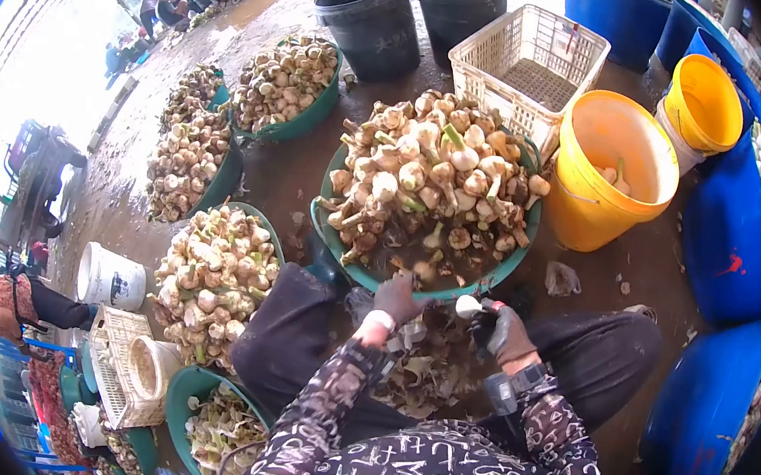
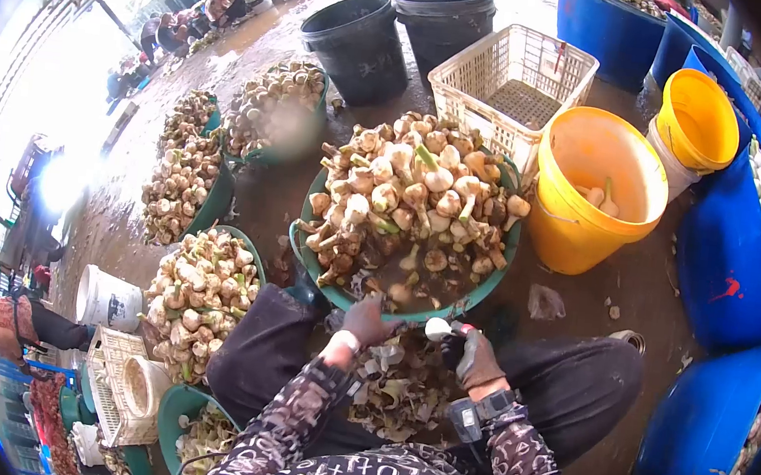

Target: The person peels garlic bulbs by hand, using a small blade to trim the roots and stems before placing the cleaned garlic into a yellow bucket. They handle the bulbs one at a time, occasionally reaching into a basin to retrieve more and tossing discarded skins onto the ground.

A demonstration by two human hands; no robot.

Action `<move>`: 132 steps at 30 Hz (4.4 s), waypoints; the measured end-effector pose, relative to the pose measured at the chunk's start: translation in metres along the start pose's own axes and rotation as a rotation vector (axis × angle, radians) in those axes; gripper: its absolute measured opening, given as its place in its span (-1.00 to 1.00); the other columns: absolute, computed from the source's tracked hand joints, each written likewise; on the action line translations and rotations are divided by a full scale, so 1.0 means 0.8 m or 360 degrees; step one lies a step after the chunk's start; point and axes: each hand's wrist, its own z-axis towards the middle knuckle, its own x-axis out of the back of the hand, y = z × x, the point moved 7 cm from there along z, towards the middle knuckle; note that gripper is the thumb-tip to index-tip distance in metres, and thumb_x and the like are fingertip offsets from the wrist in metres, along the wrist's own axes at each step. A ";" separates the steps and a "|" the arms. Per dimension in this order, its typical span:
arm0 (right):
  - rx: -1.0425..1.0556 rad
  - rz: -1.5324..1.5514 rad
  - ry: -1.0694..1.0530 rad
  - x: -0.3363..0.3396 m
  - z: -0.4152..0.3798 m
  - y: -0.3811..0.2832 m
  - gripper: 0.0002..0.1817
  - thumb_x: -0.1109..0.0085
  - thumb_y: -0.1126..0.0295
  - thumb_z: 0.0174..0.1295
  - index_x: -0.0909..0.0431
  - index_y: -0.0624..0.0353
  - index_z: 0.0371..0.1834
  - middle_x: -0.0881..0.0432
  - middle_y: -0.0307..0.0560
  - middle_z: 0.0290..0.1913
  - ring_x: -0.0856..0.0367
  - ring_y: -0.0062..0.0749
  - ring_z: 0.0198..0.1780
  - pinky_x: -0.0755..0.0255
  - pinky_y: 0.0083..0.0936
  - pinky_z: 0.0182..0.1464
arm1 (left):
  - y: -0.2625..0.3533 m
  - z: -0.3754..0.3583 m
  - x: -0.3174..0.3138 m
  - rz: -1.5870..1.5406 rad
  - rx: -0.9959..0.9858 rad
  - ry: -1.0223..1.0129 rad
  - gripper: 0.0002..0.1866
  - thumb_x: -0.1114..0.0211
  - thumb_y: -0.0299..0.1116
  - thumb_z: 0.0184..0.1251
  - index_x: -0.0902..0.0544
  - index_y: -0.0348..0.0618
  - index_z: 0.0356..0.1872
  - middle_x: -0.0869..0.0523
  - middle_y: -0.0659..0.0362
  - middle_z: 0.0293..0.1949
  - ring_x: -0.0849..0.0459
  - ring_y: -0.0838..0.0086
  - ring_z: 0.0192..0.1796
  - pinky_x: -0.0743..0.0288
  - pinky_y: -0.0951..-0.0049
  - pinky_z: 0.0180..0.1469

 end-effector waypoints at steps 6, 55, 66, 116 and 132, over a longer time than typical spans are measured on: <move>0.0784 0.0189 -0.0830 -0.154 -0.092 -0.197 -0.36 0.02 -0.14 0.29 -0.44 0.26 0.12 -0.63 -0.03 -0.08 -0.61 -0.37 -0.13 -0.52 -0.43 -0.11 | -0.010 0.125 -0.072 -0.0119 -0.0109 0.0011 -0.40 -0.34 0.06 -0.08 -0.61 -0.12 -0.02 -0.67 -0.07 -0.08 -0.62 0.05 0.00 -0.49 0.18 0.05; 0.2014 -0.2623 -0.0563 -0.108 -0.150 -0.022 -0.40 -0.36 0.41 -0.12 -0.48 0.16 0.11 -0.48 0.11 0.10 -0.44 0.06 0.06 -0.31 -0.22 0.16 | 0.033 -0.124 -0.036 -0.2580 0.0206 -0.0398 -0.69 -0.29 -0.28 0.29 -0.62 -0.27 -0.05 -0.69 0.18 -0.26 -0.64 0.58 -0.31 -0.54 0.55 -0.31; 0.0162 0.0032 -0.0210 -0.029 -0.058 0.020 -0.61 0.00 0.07 0.30 -0.58 0.21 -0.20 -0.64 -0.16 -0.33 -0.59 -0.43 -0.40 -0.48 -0.54 -0.44 | 0.025 -0.161 0.026 -0.2206 -0.0218 -0.0694 -0.57 -0.30 -0.26 0.28 -0.54 -0.31 0.08 -0.65 0.24 -0.09 -0.55 0.65 -0.15 -0.45 0.59 -0.11; 0.1036 -0.2100 -0.0926 -0.025 -0.002 0.020 -0.80 -0.06 0.38 0.27 -0.61 0.29 -0.28 -0.65 -0.22 -0.35 -0.56 -0.58 -0.39 -0.41 -0.57 -0.40 | 0.042 -0.117 -0.006 -0.1841 -0.0344 -0.0781 -0.59 -0.45 -0.07 0.06 -0.67 -0.21 -0.26 -0.62 0.33 -0.48 -0.53 0.64 -0.47 -0.41 0.50 -0.50; 0.0635 -0.1684 -0.0608 -0.010 -0.007 0.053 -0.79 -0.06 0.34 0.28 -0.57 0.24 -0.16 -0.64 -0.21 -0.27 -0.56 -0.56 -0.36 -0.44 -0.55 -0.37 | 0.076 -0.128 -0.011 -0.0450 -0.0654 0.0222 -0.64 -0.33 -0.19 -0.05 -0.67 -0.16 -0.22 -0.68 -0.03 -0.27 -0.64 0.08 -0.14 -0.50 0.20 -0.07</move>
